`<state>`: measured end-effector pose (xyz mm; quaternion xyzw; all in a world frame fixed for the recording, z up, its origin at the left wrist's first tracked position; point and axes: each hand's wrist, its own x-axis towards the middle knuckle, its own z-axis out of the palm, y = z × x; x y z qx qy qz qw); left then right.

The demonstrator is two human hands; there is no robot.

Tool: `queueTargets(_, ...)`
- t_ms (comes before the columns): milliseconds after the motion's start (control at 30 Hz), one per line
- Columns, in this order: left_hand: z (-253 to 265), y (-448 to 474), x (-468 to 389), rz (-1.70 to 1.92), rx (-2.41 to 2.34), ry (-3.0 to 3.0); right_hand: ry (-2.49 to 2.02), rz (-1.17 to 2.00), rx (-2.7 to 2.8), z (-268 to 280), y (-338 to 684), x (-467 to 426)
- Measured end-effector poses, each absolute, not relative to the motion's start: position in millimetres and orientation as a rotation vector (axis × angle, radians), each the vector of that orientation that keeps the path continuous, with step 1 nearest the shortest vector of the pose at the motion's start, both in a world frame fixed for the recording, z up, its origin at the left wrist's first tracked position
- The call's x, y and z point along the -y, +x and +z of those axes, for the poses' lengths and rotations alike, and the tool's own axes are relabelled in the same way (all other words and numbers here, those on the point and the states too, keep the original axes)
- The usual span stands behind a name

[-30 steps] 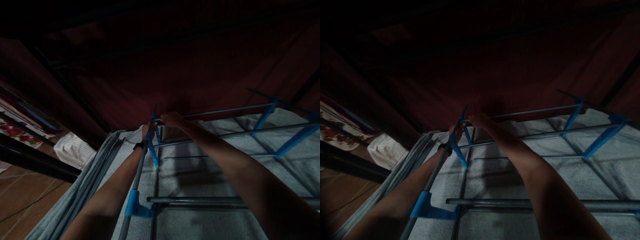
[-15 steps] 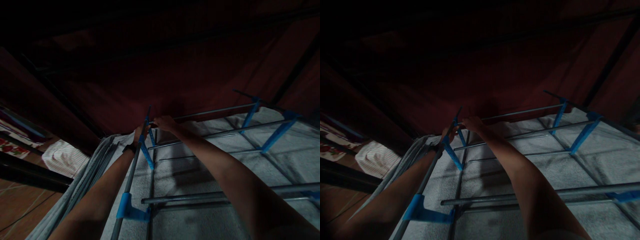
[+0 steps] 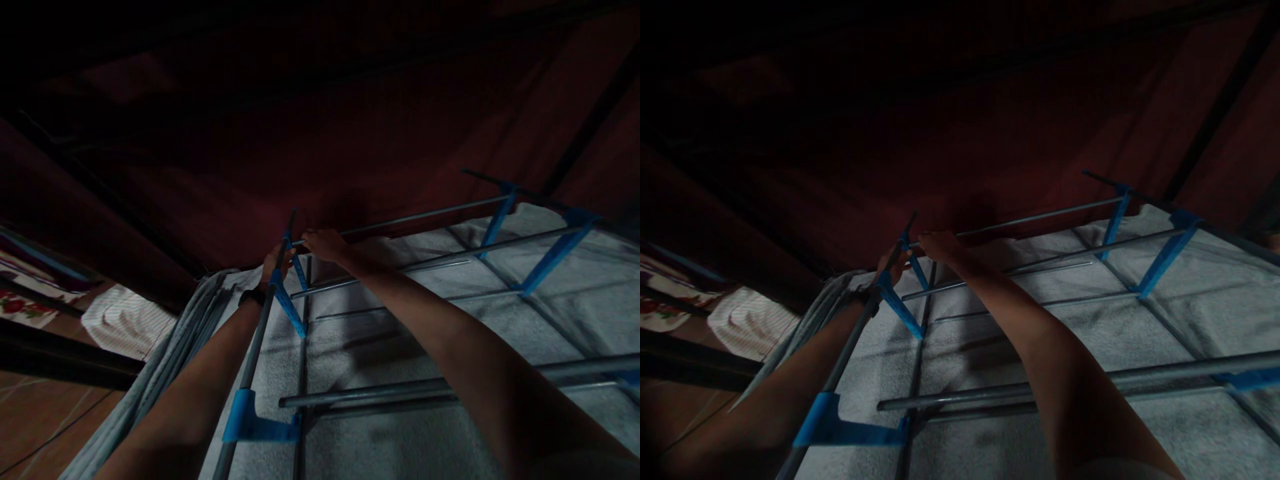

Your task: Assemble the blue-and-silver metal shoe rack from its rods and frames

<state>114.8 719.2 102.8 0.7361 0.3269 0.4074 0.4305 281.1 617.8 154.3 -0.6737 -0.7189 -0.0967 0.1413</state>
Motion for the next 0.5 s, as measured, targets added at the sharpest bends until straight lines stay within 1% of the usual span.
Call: queueTargets(500,105.6,114.3,-715.4,0.978,-0.852,1.841,-1.916,-0.256,2.103,163.3,279.1,-610.7)
